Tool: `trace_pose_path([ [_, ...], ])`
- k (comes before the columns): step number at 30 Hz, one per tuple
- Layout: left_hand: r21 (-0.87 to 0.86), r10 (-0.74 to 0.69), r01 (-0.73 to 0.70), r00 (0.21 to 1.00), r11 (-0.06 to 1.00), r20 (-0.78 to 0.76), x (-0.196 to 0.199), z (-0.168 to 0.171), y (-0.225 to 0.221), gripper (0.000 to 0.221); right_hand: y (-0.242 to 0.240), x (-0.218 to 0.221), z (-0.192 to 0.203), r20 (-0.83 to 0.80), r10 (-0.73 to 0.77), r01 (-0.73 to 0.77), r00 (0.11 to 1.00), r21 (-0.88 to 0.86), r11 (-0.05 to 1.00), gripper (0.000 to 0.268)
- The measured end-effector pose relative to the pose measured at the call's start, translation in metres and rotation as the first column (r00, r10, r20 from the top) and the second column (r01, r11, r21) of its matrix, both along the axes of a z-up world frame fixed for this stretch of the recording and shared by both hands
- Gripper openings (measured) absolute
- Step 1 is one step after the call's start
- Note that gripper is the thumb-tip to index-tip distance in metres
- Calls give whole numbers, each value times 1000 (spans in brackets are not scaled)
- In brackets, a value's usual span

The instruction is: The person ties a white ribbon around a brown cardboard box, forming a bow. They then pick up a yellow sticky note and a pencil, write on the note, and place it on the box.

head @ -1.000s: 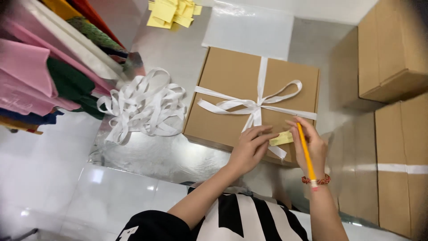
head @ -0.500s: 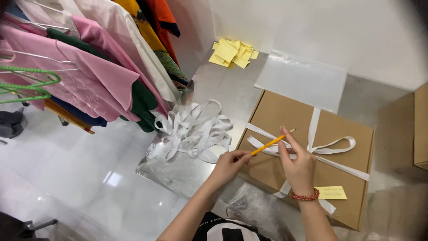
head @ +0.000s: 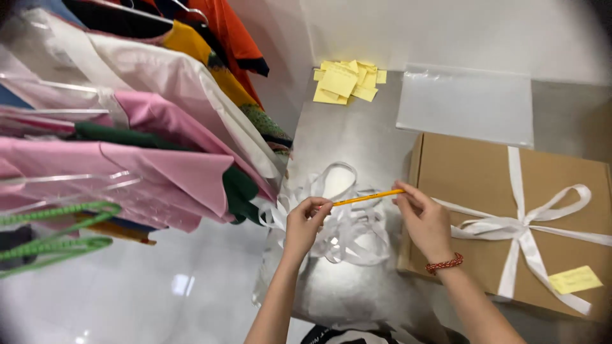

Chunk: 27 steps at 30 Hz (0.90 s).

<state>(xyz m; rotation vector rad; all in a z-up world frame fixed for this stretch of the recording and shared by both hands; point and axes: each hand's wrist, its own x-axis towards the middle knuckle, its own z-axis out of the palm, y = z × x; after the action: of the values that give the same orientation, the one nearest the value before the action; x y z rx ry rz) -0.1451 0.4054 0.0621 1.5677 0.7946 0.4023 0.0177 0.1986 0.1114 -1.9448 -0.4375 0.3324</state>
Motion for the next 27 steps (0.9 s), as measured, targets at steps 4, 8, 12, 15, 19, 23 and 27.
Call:
trace_pose_path([
  [4,-105,-8,5,999,994,-31,-6,-23,62,23,57,-7,-23,-180,-55,66,982,57,996,33],
  [8,-185,20,-22,1000,983,-12,15,-60,121,22,99,-2,-28,-335,-92,148,938,147,978,51],
  [12,-198,20,-8,998,980,56,83,-112,168,23,126,33,-41,-377,-227,274,898,75,959,70],
  [15,-166,11,-1,998,986,62,147,-127,198,24,143,62,-58,-358,-263,235,896,-121,965,59],
  [19,-32,14,-13,1000,999,21,227,-152,246,24,152,95,-111,-313,-177,60,933,-350,935,65],
  [23,24,19,-16,989,1000,-149,277,-147,274,21,156,101,-158,-238,57,-186,969,-562,806,80],
  [27,137,-6,23,992,990,-127,298,-166,300,24,160,93,-153,-239,52,-195,970,-625,756,86],
])
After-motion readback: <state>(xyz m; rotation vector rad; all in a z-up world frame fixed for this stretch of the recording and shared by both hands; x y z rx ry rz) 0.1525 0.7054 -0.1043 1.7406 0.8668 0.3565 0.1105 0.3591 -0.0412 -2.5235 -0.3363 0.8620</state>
